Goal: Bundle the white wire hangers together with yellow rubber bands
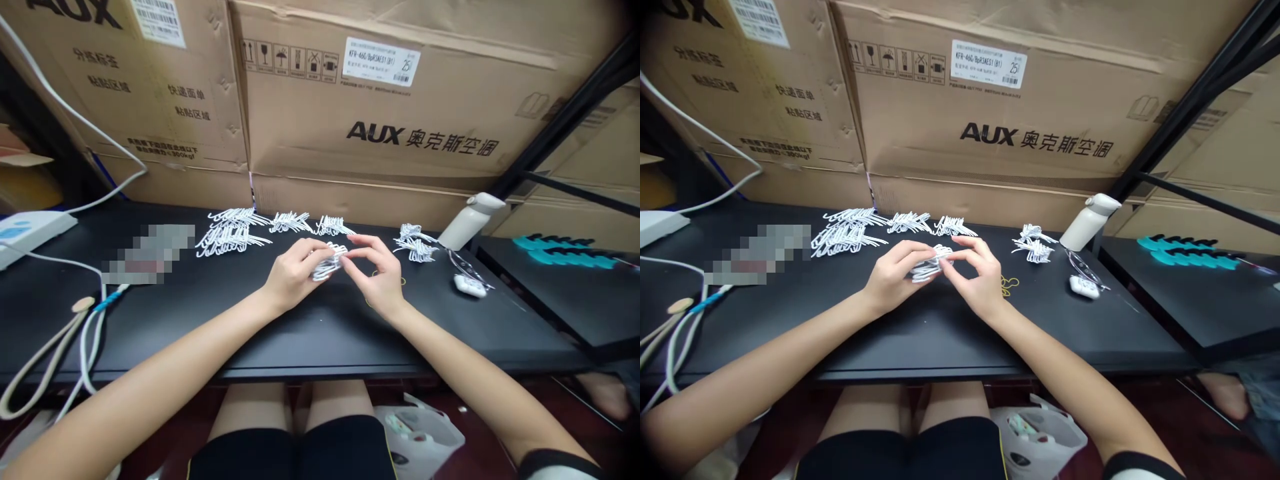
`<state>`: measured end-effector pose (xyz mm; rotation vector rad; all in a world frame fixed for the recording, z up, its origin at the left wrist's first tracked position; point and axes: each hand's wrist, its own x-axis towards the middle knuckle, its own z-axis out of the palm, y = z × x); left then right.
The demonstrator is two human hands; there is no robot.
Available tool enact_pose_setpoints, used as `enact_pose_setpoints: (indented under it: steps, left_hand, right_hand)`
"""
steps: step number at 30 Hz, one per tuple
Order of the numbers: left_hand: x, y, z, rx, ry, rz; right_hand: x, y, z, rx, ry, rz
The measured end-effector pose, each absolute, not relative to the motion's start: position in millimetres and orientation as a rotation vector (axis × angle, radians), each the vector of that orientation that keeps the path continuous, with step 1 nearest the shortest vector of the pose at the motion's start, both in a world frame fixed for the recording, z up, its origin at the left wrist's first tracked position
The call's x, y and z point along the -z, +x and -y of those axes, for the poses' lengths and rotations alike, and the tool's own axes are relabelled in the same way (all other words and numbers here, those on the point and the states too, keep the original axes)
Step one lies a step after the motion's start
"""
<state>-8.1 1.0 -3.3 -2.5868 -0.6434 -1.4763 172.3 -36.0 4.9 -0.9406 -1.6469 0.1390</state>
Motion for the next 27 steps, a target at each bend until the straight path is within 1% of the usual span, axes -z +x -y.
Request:
enact_pose_setpoints:
  steps: [2,7,10,15,19,22,27]
  left_hand:
    - [4.1,-8.3,-2.0,1.458,-2.511,0.626]
    - [3.2,-6.8,-1.0,1.433,-2.393,0.592]
    - [1.5,-6.3,0.3,1.409,-2.378,0.59]
    - [-0.3,-6.2,1.4,1.354,-2.407,0.65]
    - [0.8,-5.2,1.1,1.359,-2.416,0.594]
    - [2.2,-5.3,0.8,1.414,-2.432,0.571]
    - [2.3,-6.4,-0.6,1.581,-2.521,0.68]
  right_hand:
    - [-3.8,172.1,35.3,-0.172,-0.966,1.645]
    - [0.6,170.6,32.2,-0.429,-0.929,1.623]
    - [2.0,168.5,33.3,-0.505,-0.885,1.635]
    - [1.5,166.0,37.1,-0.503,-0.849,1.711]
    - [1.5,165.5,37.7,-0.543,-0.827,1.715]
    - [0.4,166.1,37.0,-0.548,-0.823,1.729]
    - [-4.3,168.3,37.6,-0.397,-0.874,1.752]
